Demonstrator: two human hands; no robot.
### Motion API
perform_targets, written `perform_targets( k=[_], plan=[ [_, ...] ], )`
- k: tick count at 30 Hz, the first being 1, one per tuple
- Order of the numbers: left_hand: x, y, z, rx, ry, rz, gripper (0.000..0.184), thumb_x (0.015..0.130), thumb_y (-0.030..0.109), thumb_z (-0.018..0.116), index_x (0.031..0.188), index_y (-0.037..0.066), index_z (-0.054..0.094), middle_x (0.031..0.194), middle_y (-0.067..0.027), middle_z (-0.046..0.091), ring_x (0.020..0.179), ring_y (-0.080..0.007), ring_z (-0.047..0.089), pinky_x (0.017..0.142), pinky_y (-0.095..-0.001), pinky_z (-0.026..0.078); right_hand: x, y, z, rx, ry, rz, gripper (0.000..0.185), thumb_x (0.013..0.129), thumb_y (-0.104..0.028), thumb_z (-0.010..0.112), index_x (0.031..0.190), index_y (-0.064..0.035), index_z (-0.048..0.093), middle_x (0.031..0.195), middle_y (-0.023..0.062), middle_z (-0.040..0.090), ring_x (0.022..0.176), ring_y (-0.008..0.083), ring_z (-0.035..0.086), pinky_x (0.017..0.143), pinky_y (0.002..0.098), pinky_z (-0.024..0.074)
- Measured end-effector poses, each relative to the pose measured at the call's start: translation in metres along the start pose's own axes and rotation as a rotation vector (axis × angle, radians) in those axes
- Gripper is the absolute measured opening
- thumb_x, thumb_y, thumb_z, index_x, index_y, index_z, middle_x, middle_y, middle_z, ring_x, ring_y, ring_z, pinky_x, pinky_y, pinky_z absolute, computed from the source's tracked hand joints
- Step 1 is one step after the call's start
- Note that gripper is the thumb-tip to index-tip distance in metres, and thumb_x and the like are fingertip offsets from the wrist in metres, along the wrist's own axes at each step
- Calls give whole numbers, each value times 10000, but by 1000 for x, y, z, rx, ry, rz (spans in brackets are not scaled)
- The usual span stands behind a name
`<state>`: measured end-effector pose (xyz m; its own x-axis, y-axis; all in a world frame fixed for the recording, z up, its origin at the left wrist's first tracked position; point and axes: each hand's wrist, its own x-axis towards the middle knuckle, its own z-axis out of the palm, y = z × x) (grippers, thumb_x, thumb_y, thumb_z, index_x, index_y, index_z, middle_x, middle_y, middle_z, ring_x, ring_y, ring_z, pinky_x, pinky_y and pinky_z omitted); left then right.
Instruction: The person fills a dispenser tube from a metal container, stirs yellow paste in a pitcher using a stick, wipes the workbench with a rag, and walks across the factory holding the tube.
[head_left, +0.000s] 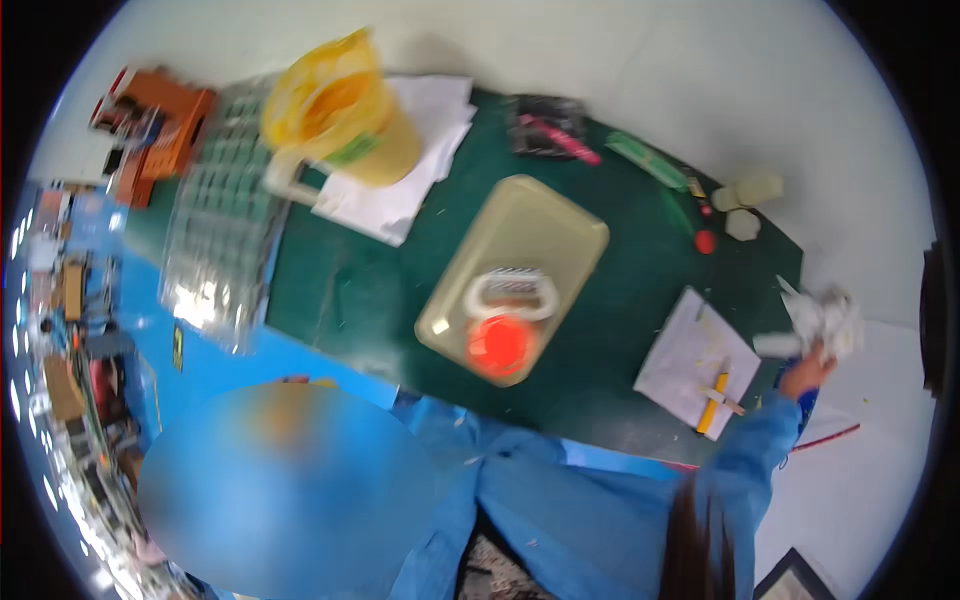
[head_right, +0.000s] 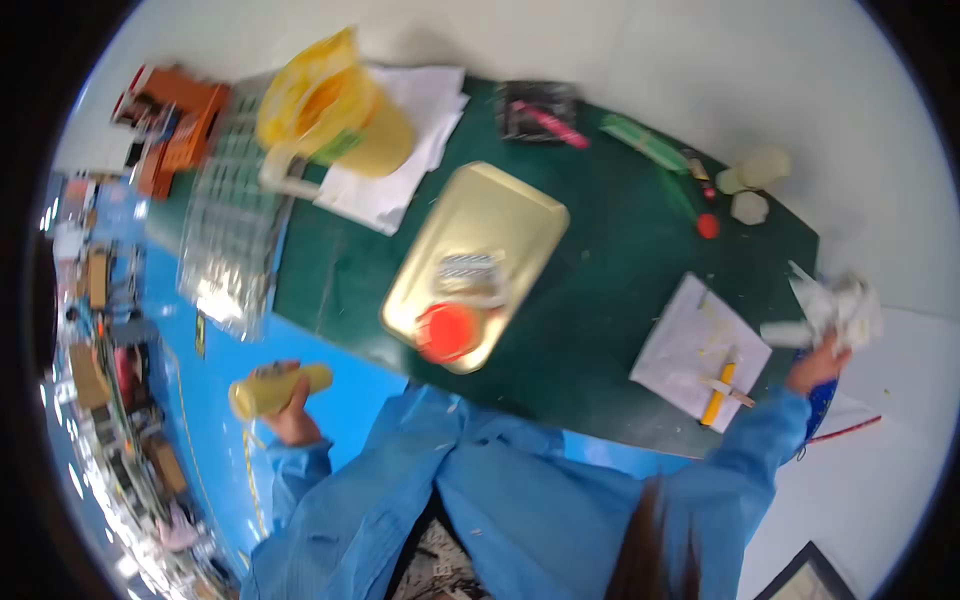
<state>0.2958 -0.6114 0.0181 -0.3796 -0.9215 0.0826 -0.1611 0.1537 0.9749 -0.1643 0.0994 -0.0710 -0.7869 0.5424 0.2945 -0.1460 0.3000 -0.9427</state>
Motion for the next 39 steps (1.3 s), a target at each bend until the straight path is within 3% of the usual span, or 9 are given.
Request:
perform_targets(
  k=[6, 8, 12, 15, 22, 29, 33, 36, 39],
  plan=[
    [55, -18, -28, -51, -93, 12, 594, 716, -53, 748, 1236, 14, 468, 1063, -159, 659, 1006, -267, 639, 905, -415, 529, -277, -89, -81, -258, -319, -303, 516, 911, -103, 649, 1374, 36, 468, 1328, 180, 558, 1138, 246, 577, 950, 382, 494],
    [83, -36, -53, -87, -196, 42, 606, 712, -58, 751, 1232, 23, 451, 1061, -163, 657, 1007, -269, 637, 921, -416, 517, -422, -138, -41, -154, -401, 69, 542, 889, -86, 662, 1384, 26, 473, 1343, 182, 561, 1161, 259, 579, 949, 389, 498],
    [125, -52, -110, -41, -376, 25, 609, 727, -73, 743, 1239, 25, 429, 1077, -162, 650, 1027, -260, 622, 942, -414, 501, -608, -210, 116, -95, -729, -185, 553, 842, -136, 619, 1352, 59, 534, 1369, 232, 556, 1327, 360, 496, 1108, 454, 382],
    [148, -56, -148, -25, -442, 142, 580, 738, -63, 766, 1217, 31, 453, 1078, -128, 639, 999, -242, 641, 912, -390, 522, -645, -235, 237, -298, -646, -419, 605, 733, -111, 648, 1322, 2, 572, 1299, 267, 532, 1219, 464, 510, 1034, 532, 418],
    [159, -67, -215, -2, -355, 64, 596, 714, -76, 757, 1206, 35, 441, 1091, -146, 642, 1022, -256, 630, 950, -410, 496, -670, -191, 372, -966, -660, -457, 463, 802, -220, 682, 1236, -67, 639, 1493, 113, 421, 1344, 375, 384, 1121, 574, 288],
    [168, -71, -232, -20, -364, 7, 613, 722, -85, 742, 1220, 39, 406, 1088, -153, 643, 1037, -273, 629, 964, -435, 495, -715, -189, 327, -900, -790, -647, 377, 770, -280, 732, 1085, -80, 679, 1432, -8, 523, 1266, 267, 486, 1132, 585, 259],
    [178, -77, -232, -30, -400, 98, 600, 731, -87, 736, 1216, 40, 406, 1095, -155, 639, 1047, -273, 626, 964, -435, 499, -698, -198, 292, -876, -694, -491, 347, 728, -222, 741, 1036, -69, 695, 1345, 85, 584, 1234, 317, 504, 1071, 556, 328],
    [179, -74, -230, -52, -403, 28, 593, 731, -84, 736, 1211, 40, 409, 1099, -160, 636, 1045, -276, 624, 970, -437, 499, -680, -234, 341, -508, -583, -654, 373, 763, -247, 721, 1069, -35, 692, 1256, 180, 609, 1237, 372, 505, 1014, 528, 401],
    [178, -70, -227, -39, -435, 3, 583, 732, -86, 729, 1204, 39, 412, 1100, -166, 633, 1041, -278, 623, 974, -439, 497, -710, -228, 417, -209, -886, -710, 565, 775, -62, 617, 1337, -122, 597, 1373, 91, 577, 1260, 339, 531, 1074, 447, 412]
  ],
)
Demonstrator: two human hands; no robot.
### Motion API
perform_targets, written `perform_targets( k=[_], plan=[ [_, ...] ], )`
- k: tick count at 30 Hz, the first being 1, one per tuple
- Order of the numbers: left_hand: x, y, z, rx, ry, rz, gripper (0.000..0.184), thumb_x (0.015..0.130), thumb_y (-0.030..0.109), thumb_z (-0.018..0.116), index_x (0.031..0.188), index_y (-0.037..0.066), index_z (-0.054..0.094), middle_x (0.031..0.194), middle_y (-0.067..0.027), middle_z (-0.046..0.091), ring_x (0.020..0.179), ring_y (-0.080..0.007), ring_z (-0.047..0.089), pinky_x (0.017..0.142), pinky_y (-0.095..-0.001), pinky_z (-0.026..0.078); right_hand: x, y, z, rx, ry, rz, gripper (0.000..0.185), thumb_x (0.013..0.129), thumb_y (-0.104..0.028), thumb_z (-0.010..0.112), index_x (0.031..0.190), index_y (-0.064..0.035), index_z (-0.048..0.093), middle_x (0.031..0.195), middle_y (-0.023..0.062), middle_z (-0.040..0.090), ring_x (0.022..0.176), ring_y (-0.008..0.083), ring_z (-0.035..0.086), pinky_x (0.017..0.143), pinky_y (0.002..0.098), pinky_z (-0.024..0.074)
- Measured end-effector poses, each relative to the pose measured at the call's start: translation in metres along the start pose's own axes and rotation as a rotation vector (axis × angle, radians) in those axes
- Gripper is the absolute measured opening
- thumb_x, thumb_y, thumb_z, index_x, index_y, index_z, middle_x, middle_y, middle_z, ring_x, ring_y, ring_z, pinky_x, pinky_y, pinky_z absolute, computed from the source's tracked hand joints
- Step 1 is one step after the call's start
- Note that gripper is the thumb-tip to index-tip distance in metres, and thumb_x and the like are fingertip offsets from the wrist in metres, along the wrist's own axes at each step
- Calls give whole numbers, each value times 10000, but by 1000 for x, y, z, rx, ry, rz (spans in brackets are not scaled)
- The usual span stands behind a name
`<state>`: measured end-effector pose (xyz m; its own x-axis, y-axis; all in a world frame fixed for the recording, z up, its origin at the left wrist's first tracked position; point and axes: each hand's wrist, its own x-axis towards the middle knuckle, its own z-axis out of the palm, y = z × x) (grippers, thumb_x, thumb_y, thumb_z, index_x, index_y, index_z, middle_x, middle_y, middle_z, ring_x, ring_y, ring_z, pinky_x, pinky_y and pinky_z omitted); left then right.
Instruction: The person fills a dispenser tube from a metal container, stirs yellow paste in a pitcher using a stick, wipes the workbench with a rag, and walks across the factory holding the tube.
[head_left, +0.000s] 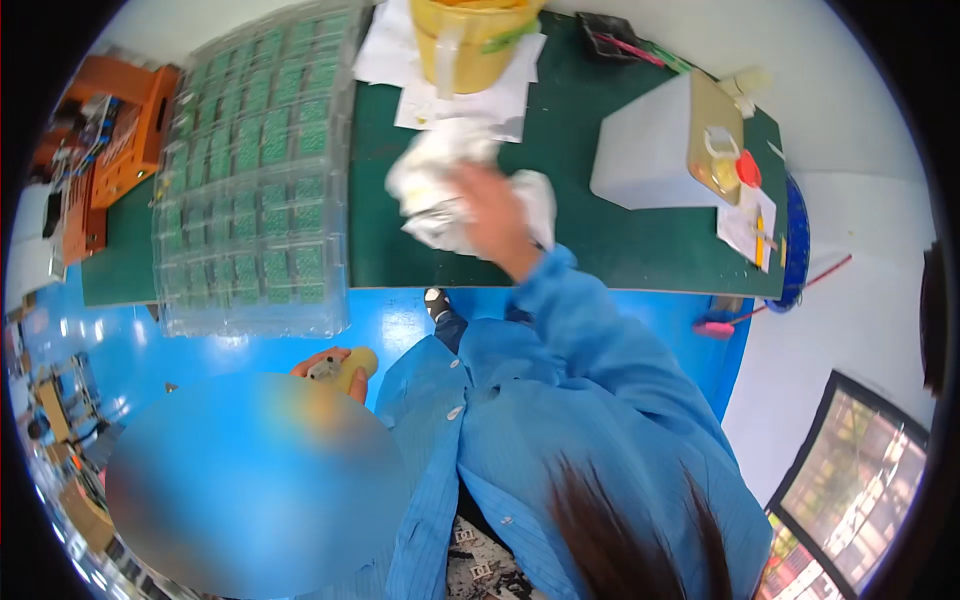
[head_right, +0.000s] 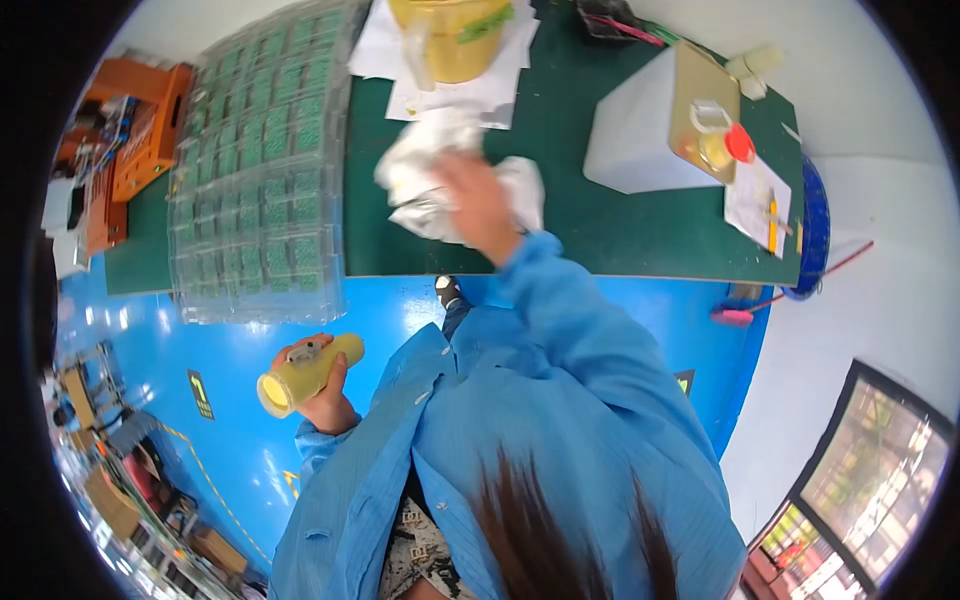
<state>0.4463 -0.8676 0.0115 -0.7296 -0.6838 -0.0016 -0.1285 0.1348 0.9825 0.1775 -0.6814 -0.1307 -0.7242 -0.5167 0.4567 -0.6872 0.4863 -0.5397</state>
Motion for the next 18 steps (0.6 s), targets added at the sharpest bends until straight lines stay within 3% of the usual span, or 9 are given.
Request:
perform_targets(
  k=[1, 2, 6, 8, 10, 13, 15, 17, 18],
  plan=[
    [-2, 3, 3, -3, -3, -7, 579, 733, -88, 726, 1203, 39, 412, 1099, -167, 632, 1040, -279, 623, 977, -444, 495, 6, -10, 11, -193, -180, -98, 574, 797, -54, 596, 1365, -129, 569, 1362, 99, 586, 1279, 317, 525, 1064, 426, 425],
    [-3, 6, 4, -3, -3, -10, 575, 734, -89, 722, 1202, 38, 413, 1099, -167, 631, 1039, -280, 622, 979, -449, 494, 7, 0, 22, -191, -145, -100, 596, 801, -35, 574, 1388, -128, 538, 1362, 121, 581, 1252, 324, 537, 1054, 434, 430],
    [0, 9, 8, -24, 8, 36, 567, 732, -95, 716, 1196, 34, 416, 1096, -168, 629, 1038, -287, 621, 984, -471, 490, -50, 34, -15, -341, -50, 254, 544, 814, -70, 606, 1352, -51, 530, 1350, 154, 576, 1262, 316, 543, 1063, 451, 423],
    [0, 4, 2, 28, -47, 88, 589, 729, -99, 702, 1225, 31, 412, 1087, -166, 627, 1052, -295, 611, 986, -488, 484, -92, 55, -60, -423, -86, 471, 656, 760, -33, 661, 1395, -28, 497, 1349, 192, 569, 1295, 364, 514, 1060, 437, 438],
    [-2, -5, -3, 56, -61, 110, 601, 725, -101, 695, 1238, 28, 410, 1082, -166, 627, 1058, -299, 606, 988, -495, 480, -141, 82, -81, -521, 48, 386, 630, 813, -22, 618, 1422, -25, 455, 1338, 233, 552, 1210, 418, 535, 1021, 486, 435],
    [-5, -12, -4, 60, -25, 70, 592, 722, -96, 709, 1222, 26, 416, 1080, -168, 630, 1046, -296, 613, 985, -484, 483, -107, 45, -87, -444, 72, 528, 614, 837, -30, 611, 1431, -49, 459, 1392, 217, 531, 1252, 416, 518, 1033, 483, 433],
    [-4, -11, -5, 45, 4, 8, 575, 723, -86, 736, 1194, 25, 425, 1082, -169, 635, 1028, -294, 626, 974, -466, 493, -91, 50, -50, -434, 35, 405, 681, 765, 25, 618, 1418, -137, 513, 1429, 184, 510, 1320, 376, 496, 1059, 458, 429],
    [0, -7, -3, 33, 26, 14, 578, 720, -92, 711, 1209, 24, 427, 1073, -170, 634, 1034, -297, 618, 981, -483, 485, -65, 50, -8, -356, 6, 162, 550, 821, -18, 588, 1367, -78, 552, 1382, 150, 562, 1280, 353, 527, 1052, 462, 437],
    [0, -5, -1, 28, 33, 16, 580, 718, -95, 699, 1217, 24, 429, 1069, -171, 633, 1037, -298, 614, 984, -491, 481, -45, 31, 9, -178, 38, 159, 493, 826, -45, 560, 1318, -65, 588, 1346, 135, 588, 1267, 331, 539, 1058, 452, 436]
  ],
)
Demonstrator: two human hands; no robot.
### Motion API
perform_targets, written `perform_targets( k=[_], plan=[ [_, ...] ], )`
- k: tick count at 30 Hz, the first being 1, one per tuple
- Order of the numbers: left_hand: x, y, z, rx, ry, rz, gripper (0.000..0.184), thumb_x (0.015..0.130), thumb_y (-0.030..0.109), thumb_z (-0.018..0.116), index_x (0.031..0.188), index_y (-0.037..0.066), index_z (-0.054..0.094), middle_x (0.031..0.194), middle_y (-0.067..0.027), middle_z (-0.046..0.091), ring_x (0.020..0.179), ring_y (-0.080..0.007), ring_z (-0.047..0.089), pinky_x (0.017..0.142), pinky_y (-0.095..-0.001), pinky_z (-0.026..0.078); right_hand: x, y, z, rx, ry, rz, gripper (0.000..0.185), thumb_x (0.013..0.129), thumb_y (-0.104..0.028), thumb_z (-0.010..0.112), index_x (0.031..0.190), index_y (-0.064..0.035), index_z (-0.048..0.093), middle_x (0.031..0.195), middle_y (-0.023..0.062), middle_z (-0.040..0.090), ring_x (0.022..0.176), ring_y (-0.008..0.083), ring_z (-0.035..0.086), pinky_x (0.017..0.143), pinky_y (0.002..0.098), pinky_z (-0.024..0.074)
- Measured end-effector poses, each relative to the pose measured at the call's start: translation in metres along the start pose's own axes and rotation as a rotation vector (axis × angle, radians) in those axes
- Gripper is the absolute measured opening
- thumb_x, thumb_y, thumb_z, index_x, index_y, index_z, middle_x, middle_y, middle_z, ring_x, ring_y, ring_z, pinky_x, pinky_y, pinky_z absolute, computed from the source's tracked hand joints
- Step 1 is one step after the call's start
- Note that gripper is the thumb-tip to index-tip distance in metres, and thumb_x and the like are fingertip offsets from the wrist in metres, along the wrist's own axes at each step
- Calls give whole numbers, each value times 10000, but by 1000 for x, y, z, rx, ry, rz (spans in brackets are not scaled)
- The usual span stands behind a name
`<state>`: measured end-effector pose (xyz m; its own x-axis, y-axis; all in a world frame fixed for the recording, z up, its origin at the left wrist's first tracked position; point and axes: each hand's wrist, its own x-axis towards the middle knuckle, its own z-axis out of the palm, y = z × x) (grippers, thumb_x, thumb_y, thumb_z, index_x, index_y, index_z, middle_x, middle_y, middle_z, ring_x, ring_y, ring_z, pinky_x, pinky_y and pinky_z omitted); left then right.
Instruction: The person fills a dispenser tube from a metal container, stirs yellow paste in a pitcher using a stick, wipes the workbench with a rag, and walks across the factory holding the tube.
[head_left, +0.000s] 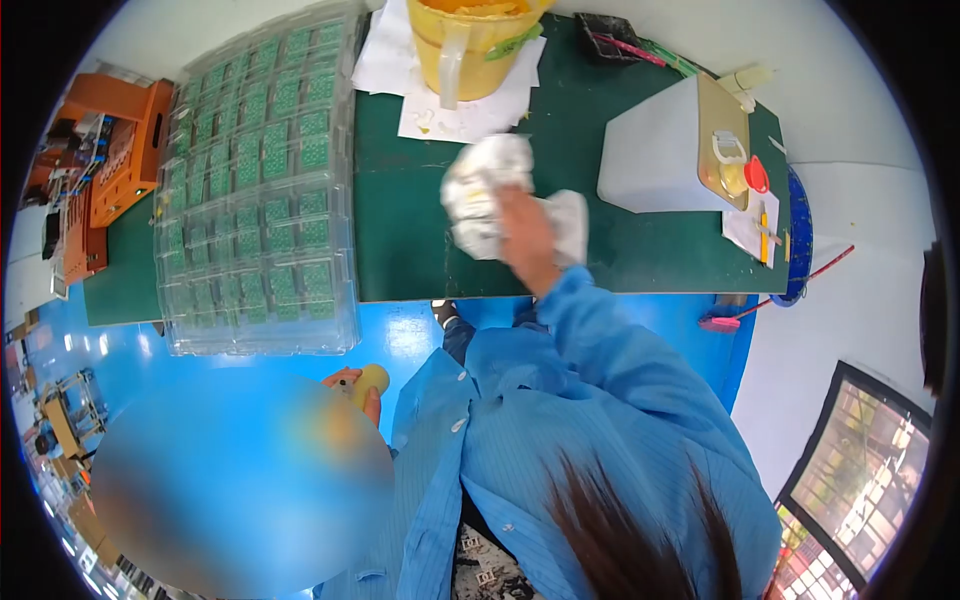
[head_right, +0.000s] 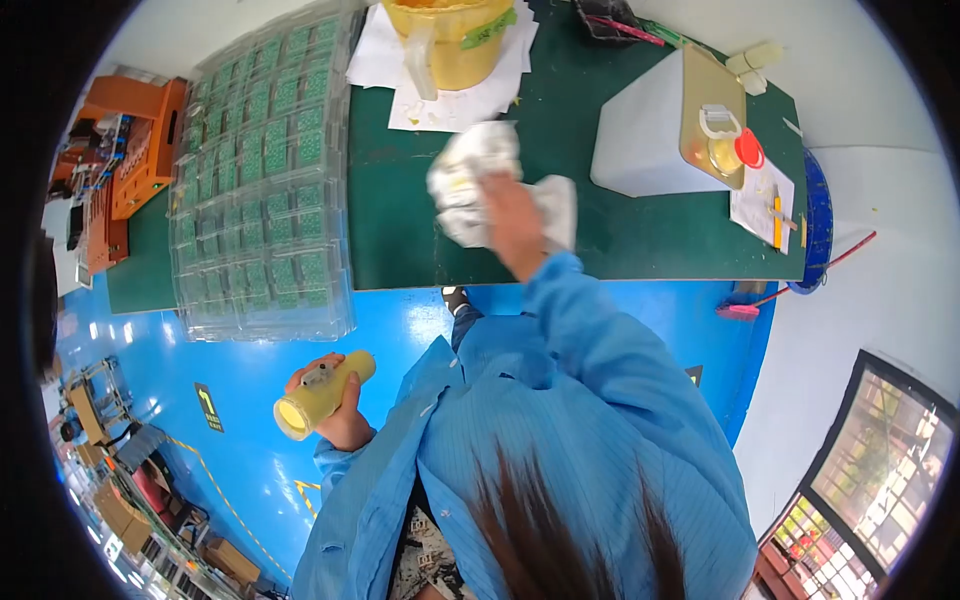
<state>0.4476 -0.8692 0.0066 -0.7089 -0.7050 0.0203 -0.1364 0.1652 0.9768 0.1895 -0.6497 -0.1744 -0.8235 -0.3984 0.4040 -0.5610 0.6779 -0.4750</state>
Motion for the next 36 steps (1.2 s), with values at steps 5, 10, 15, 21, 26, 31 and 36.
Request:
perform_targets(
  k=[5, 10, 15, 21, 26, 31, 36],
  plan=[
    [10, 0, 4, -14, 8, 18, 575, 724, -82, 706, 1218, 24, 432, 1063, -168, 634, 1036, -296, 614, 989, -503, 479, 2, -53, 2, -33, -188, -163, 441, 839, -88, 541, 1274, -90, 611, 1325, 88, 583, 1214, 292, 556, 1021, 405, 453],
    [19, 3, 15, 13, -38, 77, 574, 728, -72, 715, 1222, 24, 438, 1070, -167, 634, 1038, -296, 615, 994, -507, 476, -6, 34, -16, -318, 97, 185, 485, 826, -28, 536, 1310, 9, 545, 1344, 204, 554, 1198, 361, 546, 1017, 461, 439],
    [17, -9, 9, -33, -101, 52, 598, 732, -57, 735, 1251, 11, 446, 1093, -170, 635, 1053, -297, 613, 981, -486, 493, 102, 111, 19, -250, 407, 309, 506, 819, 0, 537, 1323, 39, 532, 1365, 225, 545, 1274, 381, 504, 1090, 459, 395],
    [15, -25, 11, 0, -167, 109, 578, 761, -99, 683, 1275, 13, 445, 1136, -186, 613, 1071, -300, 606, 972, -482, 499, 65, 97, 8, -293, 200, 221, 500, 809, -36, 547, 1298, 70, 536, 1335, 247, 555, 1248, 391, 526, 1081, 444, 410],
    [16, -7, 51, -82, -177, 46, 530, 773, -80, 666, 1235, 6, 422, 1084, -159, 621, 1040, -298, 588, 1010, -500, 451, -69, 30, -82, -86, -108, 116, 588, 754, -59, 615, 1337, -16, 549, 1393, 158, 546, 1312, 326, 499, 1102, 437, 395],
    [6, 1, 88, -82, -241, 104, 518, 780, -88, 665, 1229, 0, 421, 1088, -157, 618, 1038, -293, 584, 1020, -516, 442, -144, 92, -161, -90, -109, 274, 654, 694, -46, 693, 1334, -58, 561, 1385, 113, 564, 1293, 311, 518, 1091, 433, 420],
    [-29, 17, 133, -3, -307, 173, 498, 776, -86, 669, 1207, -1, 434, 1097, -158, 621, 1043, -299, 598, 1047, -522, 434, -174, 203, -227, -249, -3, 443, 662, 691, -38, 700, 1337, -62, 557, 1380, 109, 570, 1267, 342, 527, 1080, 423, 428]
  ],
)
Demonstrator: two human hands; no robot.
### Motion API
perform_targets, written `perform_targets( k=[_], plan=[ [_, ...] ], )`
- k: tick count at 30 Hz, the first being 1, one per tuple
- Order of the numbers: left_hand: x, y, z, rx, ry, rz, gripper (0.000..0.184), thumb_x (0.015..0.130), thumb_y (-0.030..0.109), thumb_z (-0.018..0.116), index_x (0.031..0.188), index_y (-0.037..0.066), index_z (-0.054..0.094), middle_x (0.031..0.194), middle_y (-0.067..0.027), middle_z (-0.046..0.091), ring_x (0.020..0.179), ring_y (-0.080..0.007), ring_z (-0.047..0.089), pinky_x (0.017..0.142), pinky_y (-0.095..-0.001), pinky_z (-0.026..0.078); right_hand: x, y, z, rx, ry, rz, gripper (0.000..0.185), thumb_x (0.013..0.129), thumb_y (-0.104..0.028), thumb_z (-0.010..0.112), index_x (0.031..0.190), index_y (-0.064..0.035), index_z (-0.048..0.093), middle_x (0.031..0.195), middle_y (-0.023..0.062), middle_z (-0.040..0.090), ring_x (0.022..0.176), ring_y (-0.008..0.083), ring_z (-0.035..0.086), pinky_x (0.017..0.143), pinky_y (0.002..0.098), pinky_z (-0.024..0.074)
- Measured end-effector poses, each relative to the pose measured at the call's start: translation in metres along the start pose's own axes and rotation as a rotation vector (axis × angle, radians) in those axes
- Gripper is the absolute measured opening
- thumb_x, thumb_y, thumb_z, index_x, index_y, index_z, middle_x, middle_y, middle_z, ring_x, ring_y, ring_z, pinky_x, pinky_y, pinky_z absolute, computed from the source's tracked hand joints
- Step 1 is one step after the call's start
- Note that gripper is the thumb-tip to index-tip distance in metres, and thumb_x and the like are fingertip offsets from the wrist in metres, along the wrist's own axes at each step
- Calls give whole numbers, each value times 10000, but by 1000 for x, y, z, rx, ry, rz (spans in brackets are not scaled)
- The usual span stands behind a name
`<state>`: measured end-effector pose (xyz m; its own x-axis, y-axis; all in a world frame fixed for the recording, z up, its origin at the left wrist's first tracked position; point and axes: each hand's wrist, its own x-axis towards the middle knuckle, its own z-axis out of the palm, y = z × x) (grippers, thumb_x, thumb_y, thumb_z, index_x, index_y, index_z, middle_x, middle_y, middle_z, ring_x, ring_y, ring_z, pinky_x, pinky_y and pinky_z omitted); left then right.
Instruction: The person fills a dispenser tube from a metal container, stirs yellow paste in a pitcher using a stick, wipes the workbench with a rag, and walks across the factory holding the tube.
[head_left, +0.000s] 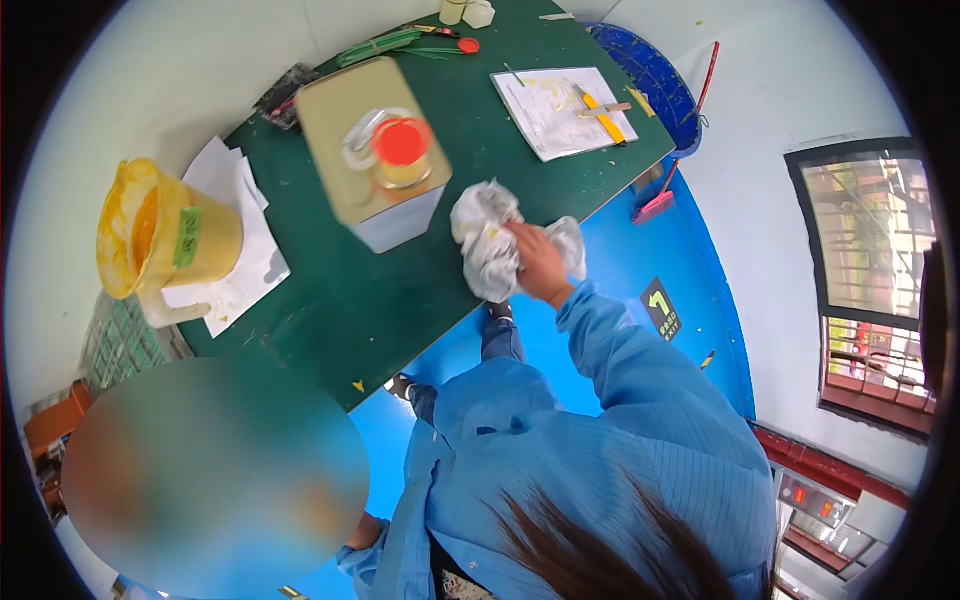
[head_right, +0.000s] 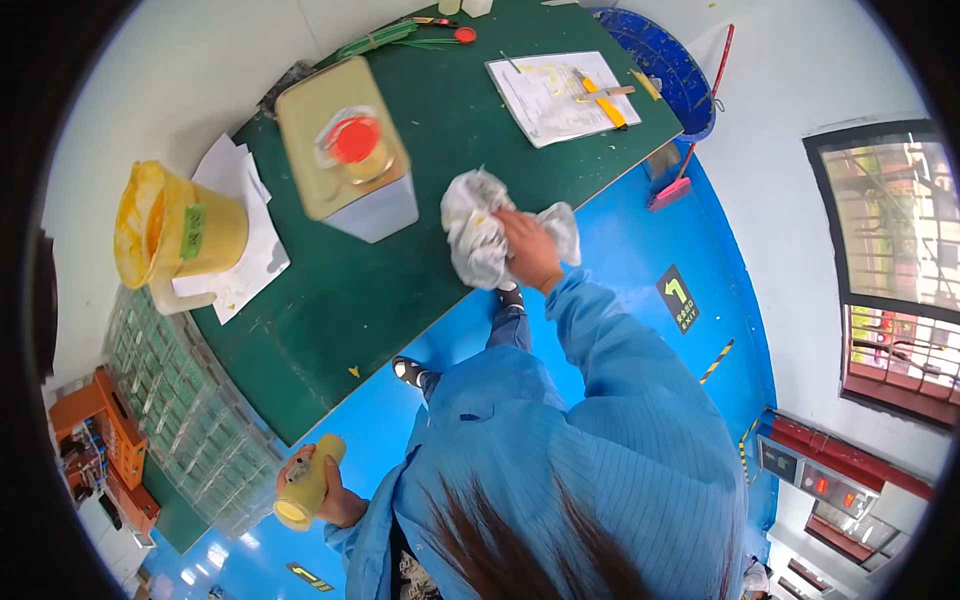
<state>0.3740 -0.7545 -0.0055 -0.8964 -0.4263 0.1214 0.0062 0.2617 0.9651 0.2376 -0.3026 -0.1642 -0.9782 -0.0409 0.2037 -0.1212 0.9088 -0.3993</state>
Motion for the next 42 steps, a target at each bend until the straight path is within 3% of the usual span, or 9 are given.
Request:
perform_targets(
  k=[6, 11, 14, 18, 20, 25, 29, 33, 42],
  plan=[
    [-29, 27, 98, 189, -85, 72, 529, 798, -98, 664, 1265, -4, 433, 1117, -188, 604, 1089, -296, 583, 970, -472, 499, 14, 132, -55, -109, 146, 94, 591, 708, -23, 660, 1293, -28, 575, 1311, 143, 587, 1240, 350, 531, 1053, 436, 436],
    [-57, 38, 192, -60, -91, 17, 572, 776, -55, 745, 1266, 19, 461, 1136, -164, 633, 1056, -272, 616, 963, -453, 521, -27, 251, -84, -447, 53, 253, 428, 738, -19, 642, 1155, 46, 570, 1143, 236, 596, 1095, 400, 559, 991, 466, 441],
    [-56, 82, 233, 244, -114, 93, 532, 747, -84, 736, 1208, 26, 494, 1069, -135, 641, 1035, -278, 638, 959, -452, 509, -23, 227, -136, -329, 282, 131, 464, 806, -124, 680, 1244, -6, 587, 1182, 220, 625, 1108, 392, 577, 992, 474, 440],
    [-60, 73, 274, -68, -126, 161, 546, 739, -98, 728, 1191, 38, 454, 1058, -137, 627, 1030, -285, 635, 995, -500, 481, -6, 187, -129, -57, 134, -159, 487, 735, 12, 604, 1218, -48, 622, 1236, 127, 632, 1161, 346, 576, 987, 460, 459],
    [-56, 75, 289, -92, -176, 179, 552, 737, -101, 728, 1189, 42, 446, 1057, -139, 625, 1033, -285, 632, 1006, -510, 473, 12, 159, -142, 115, 15, -110, 544, 640, -13, 644, 1177, -99, 648, 1218, 83, 638, 1159, 347, 577, 987, 429, 466],
    [-39, 79, 305, -142, -318, 191, 574, 736, -102, 744, 1186, 66, 431, 1101, -142, 638, 1075, -269, 634, 1037, -489, 466, 32, 234, -116, 401, 379, 566, 609, 705, -156, 670, 1308, -108, 595, 1377, 169, 545, 1294, 390, 484, 1044, 449, 433],
    [-29, 77, 317, -199, -316, 164, 572, 732, -108, 731, 1191, 52, 430, 1071, -148, 634, 1059, -270, 622, 1022, -494, 468, 75, 319, -72, 109, -46, 491, 661, 757, -329, 647, 1394, -180, 557, 1483, 239, 443, 1450, 416, 272, 1097, 467, 397],
    [-19, 72, 315, -201, -314, 183, 576, 728, -112, 726, 1199, 44, 433, 1069, -153, 635, 1056, -277, 615, 1016, -491, 468, 116, 252, -101, 94, -217, 756, 623, 758, -411, 661, 1360, -257, 607, 1586, 159, 304, 1282, 418, 530, 1009, 477, 489],
    [-9, 75, 314, -148, -354, 86, 559, 748, -90, 746, 1190, 56, 438, 1080, -151, 636, 1062, -282, 624, 1031, -468, 471, 114, 138, -78, 74, -170, 645, 554, 771, -334, 658, 1319, -256, 638, 1608, 139, 271, 1027, 403, 683, 900, 475, 546]
  ],
)
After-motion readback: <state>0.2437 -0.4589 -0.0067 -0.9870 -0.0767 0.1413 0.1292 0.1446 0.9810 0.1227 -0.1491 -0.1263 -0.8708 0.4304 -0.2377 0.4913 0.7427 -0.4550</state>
